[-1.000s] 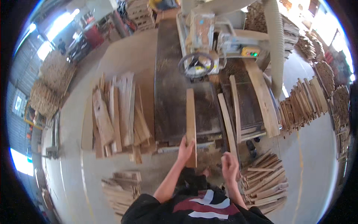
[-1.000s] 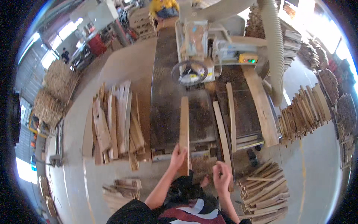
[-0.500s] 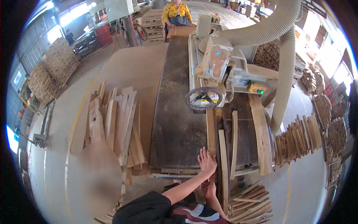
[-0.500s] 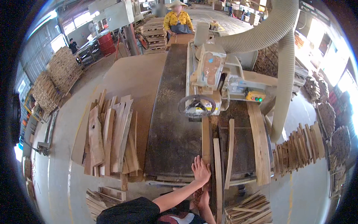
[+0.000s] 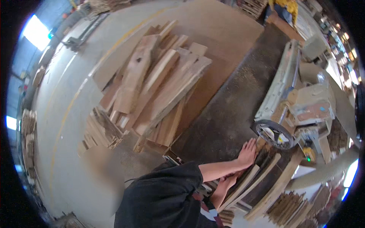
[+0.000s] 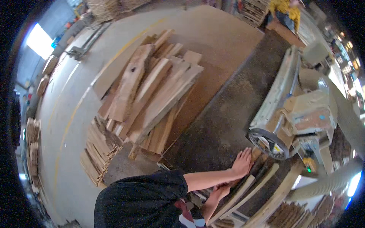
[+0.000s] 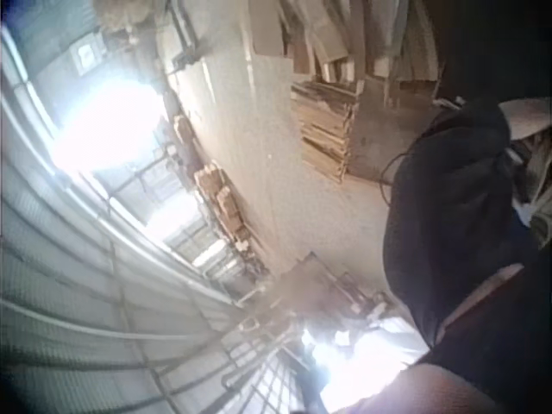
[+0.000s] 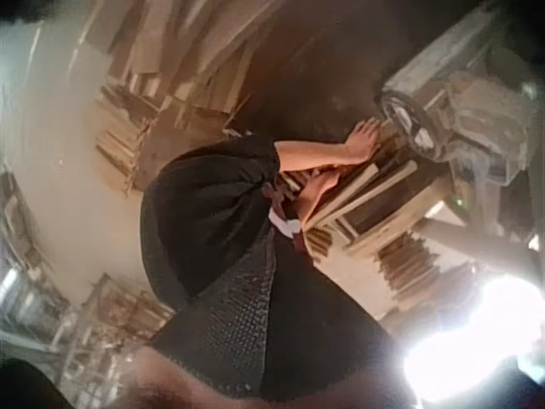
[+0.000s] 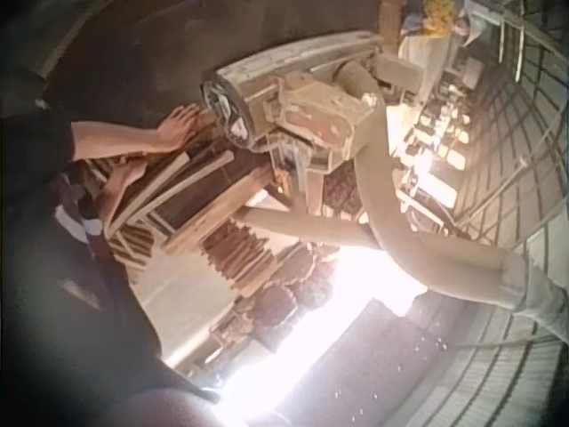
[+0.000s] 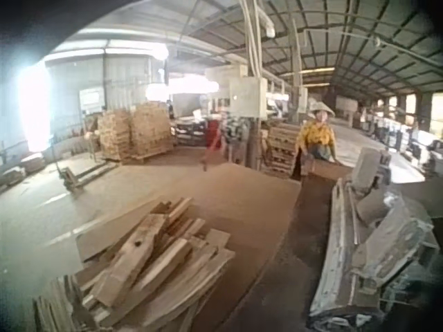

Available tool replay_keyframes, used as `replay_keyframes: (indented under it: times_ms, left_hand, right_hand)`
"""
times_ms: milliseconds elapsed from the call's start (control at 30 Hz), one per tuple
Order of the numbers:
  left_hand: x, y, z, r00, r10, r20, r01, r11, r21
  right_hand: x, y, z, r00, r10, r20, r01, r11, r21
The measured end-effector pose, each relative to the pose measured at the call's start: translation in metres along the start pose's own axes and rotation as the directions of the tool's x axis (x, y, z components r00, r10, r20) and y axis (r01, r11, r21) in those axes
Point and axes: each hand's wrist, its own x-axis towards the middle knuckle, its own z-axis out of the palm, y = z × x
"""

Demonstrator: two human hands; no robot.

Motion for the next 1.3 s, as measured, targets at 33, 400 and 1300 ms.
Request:
replay_keyframes:
  times_ms: [33,400,1300]
  left_hand:
    - [0.005,-0.001,-0.008,0.994,0.042,-0.099,-0.044,0.999,-0.013]
    - [-0.028,-0.206,-0.358,0.871,0.208,-0.446,-0.196,0.978,0.073]
    - [-0.276,-0.108,-0.245,0.988,-0.104,-0.112,0.041,0.886,-0.462]
  right_hand:
    - [0.007,-0.002,0.005,1.0,0.013,0.0,-0.013,0.997,0.082]
    - [0.061,-0.05,0.049,0.988,0.144,0.061,-0.154,0.96,0.233]
    - [-0.148,0.126,-0.071,0.417,0.423,0.804,-0.333,0.895,-0.298]
